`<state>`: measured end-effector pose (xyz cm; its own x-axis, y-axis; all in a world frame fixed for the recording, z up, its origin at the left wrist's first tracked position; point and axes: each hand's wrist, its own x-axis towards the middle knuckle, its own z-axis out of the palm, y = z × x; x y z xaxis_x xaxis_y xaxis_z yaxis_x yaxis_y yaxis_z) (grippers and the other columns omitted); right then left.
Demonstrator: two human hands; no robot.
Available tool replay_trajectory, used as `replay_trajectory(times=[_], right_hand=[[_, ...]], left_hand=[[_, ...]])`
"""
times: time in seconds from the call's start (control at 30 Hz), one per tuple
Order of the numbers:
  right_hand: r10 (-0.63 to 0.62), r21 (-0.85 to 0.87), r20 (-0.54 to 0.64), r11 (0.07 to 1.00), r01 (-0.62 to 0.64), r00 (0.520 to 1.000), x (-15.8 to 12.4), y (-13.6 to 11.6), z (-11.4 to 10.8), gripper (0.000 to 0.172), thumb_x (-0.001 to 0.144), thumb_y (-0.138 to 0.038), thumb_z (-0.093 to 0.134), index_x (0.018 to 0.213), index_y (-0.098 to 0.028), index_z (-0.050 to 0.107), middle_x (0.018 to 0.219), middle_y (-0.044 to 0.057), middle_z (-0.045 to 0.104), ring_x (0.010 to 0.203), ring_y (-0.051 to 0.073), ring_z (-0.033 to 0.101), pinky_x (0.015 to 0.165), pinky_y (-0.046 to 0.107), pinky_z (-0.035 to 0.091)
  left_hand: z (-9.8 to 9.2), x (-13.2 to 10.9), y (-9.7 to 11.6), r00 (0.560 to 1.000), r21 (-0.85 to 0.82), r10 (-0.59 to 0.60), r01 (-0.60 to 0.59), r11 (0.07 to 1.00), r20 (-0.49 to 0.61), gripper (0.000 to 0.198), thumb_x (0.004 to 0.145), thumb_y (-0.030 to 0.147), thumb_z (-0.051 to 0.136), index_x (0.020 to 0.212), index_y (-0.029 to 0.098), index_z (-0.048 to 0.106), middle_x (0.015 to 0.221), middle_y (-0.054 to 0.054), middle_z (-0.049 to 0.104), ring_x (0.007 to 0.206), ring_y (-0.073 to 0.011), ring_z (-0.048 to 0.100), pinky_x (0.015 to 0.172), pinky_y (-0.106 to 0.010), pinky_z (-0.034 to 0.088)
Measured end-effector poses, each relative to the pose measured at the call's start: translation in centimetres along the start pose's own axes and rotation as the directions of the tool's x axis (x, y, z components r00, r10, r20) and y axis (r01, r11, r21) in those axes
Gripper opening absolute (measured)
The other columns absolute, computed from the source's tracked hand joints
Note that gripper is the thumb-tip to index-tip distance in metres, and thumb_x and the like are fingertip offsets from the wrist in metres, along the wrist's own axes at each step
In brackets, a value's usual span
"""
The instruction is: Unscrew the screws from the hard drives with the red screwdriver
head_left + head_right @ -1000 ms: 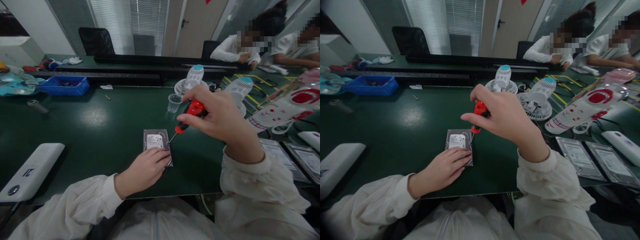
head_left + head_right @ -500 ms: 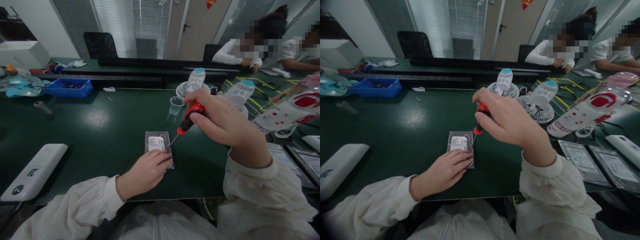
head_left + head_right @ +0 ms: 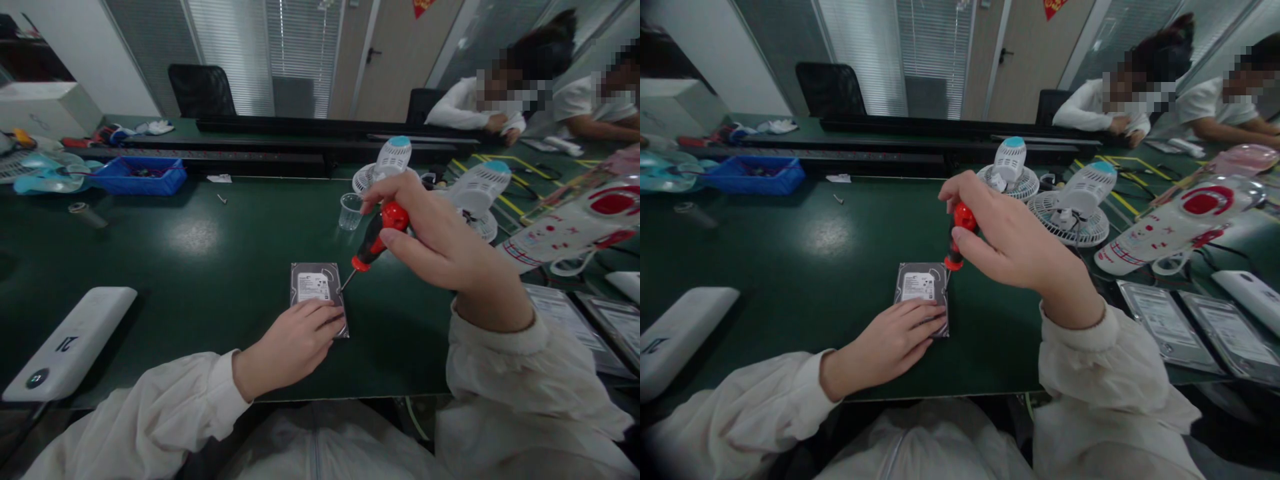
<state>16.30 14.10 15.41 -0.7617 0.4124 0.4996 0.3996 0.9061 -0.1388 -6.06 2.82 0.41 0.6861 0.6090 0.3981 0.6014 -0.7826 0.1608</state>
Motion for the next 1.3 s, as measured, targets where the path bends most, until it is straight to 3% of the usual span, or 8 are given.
replay_trajectory(times=[0.23, 0.43, 0.57, 0.8, 0.97, 1.07, 1.2, 1.3], right_hand=[[0.133, -0.32, -0.053, 0.937, -0.143, 0.99, -0.38, -0.25, 0.0, 0.069, 0.099, -0.079, 0.044, 0.121, -0.017, 0.064, 0.084, 0.006, 0.07, 0.062, 0.021, 0.057, 0.061, 0.035, 0.034], [0.041, -0.038, 0.037, 0.998, -0.039, 0.998, -0.15, -0.68, -0.37, 0.038, 0.097, -0.036, 0.047, 0.131, -0.02, 0.056, 0.106, 0.008, 0.072, 0.075, 0.02, 0.063, 0.069, 0.036, 0.046], [0.178, -0.193, 0.002, 0.966, -0.174, 0.984, -0.12, -0.93, -0.23, 0.039, 0.098, -0.055, 0.059, 0.12, -0.023, 0.061, 0.074, 0.001, 0.062, 0.059, 0.018, 0.052, 0.06, 0.035, 0.036], [0.056, -0.044, 0.029, 0.998, -0.055, 0.998, 0.04, -0.71, -0.26, 0.045, 0.095, -0.035, 0.054, 0.134, -0.013, 0.056, 0.126, 0.017, 0.072, 0.081, 0.022, 0.066, 0.07, 0.037, 0.049], [0.141, -0.185, -0.034, 0.972, -0.145, 0.989, -0.18, -0.87, -0.06, 0.04, 0.095, -0.053, 0.065, 0.118, -0.019, 0.065, 0.074, 0.002, 0.066, 0.059, 0.019, 0.056, 0.06, 0.034, 0.038], [0.187, -0.244, -0.06, 0.95, -0.196, 0.981, -0.35, -0.6, 0.11, 0.055, 0.09, -0.068, 0.069, 0.119, -0.021, 0.067, 0.078, 0.003, 0.069, 0.063, 0.022, 0.06, 0.063, 0.035, 0.039], [0.079, -0.084, -0.001, 0.993, -0.079, 0.997, -0.16, -0.43, 0.01, 0.046, 0.097, -0.046, 0.057, 0.132, -0.017, 0.06, 0.117, 0.013, 0.074, 0.087, 0.025, 0.069, 0.073, 0.037, 0.048], [0.044, -0.026, 0.019, 0.999, -0.044, 0.999, -0.04, -0.65, -0.05, 0.033, 0.097, -0.038, 0.053, 0.126, -0.023, 0.061, 0.102, 0.006, 0.074, 0.078, 0.021, 0.068, 0.07, 0.035, 0.048]], left_hand=[[0.02, -0.04, 0.01, 1.0, -0.009, -0.011, 0.011, 1.0, 0.013, 0.035, 0.105, 0.016, 0.056, 0.138, 0.009, 0.067, 0.141, -0.017, 0.072, 0.13, -0.0298, 0.067, 0.109, -0.047, 0.06], [0.01, -0.01, 0.01, 1.0, -0.014, -0.008, 0.008, 1.0, 0.008, 0.034, 0.106, 0.017, 0.055, 0.136, 0.008, 0.068, 0.139, -0.017, 0.072, 0.128, -0.0299, 0.067, 0.107, -0.047, 0.061], [-0.07, 0.01, 0.06, 1.0, -0.016, -0.017, 0.017, 1.0, 0.013, 0.035, 0.104, 0.015, 0.057, 0.137, 0.008, 0.067, 0.14, -0.016, 0.072, 0.128, -0.0308, 0.067, 0.106, -0.047, 0.061], [-0.04, -0.08, 0.03, 1.0, -0.011, -0.009, 0.009, 1.0, 0.013, 0.035, 0.105, 0.016, 0.056, 0.138, 0.009, 0.067, 0.14, -0.016, 0.072, 0.129, -0.0294, 0.067, 0.108, -0.045, 0.061], [0.06, 0.02, 0.02, 1.0, -0.01, -0.01, 0.01, 1.0, 0.011, 0.036, 0.104, 0.016, 0.056, 0.138, 0.008, 0.067, 0.139, -0.016, 0.072, 0.127, -0.0301, 0.067, 0.107, -0.045, 0.061], [0.04, 0.01, 0.02, 1.0, -0.011, -0.007, 0.007, 1.0, 0.003, 0.036, 0.104, 0.015, 0.056, 0.138, 0.008, 0.067, 0.139, -0.016, 0.072, 0.127, -0.03, 0.067, 0.107, -0.046, 0.061], [0.0, -0.07, 0.01, 1.0, -0.007, -0.011, 0.011, 1.0, 0.01, 0.036, 0.106, 0.016, 0.055, 0.139, 0.01, 0.066, 0.141, -0.016, 0.072, 0.13, -0.0293, 0.067, 0.11, -0.047, 0.06], [-0.03, -0.06, 0.02, 1.0, -0.01, -0.011, 0.011, 1.0, 0.008, 0.035, 0.105, 0.016, 0.055, 0.138, 0.009, 0.067, 0.14, -0.016, 0.072, 0.13, -0.0296, 0.067, 0.109, -0.047, 0.061]])
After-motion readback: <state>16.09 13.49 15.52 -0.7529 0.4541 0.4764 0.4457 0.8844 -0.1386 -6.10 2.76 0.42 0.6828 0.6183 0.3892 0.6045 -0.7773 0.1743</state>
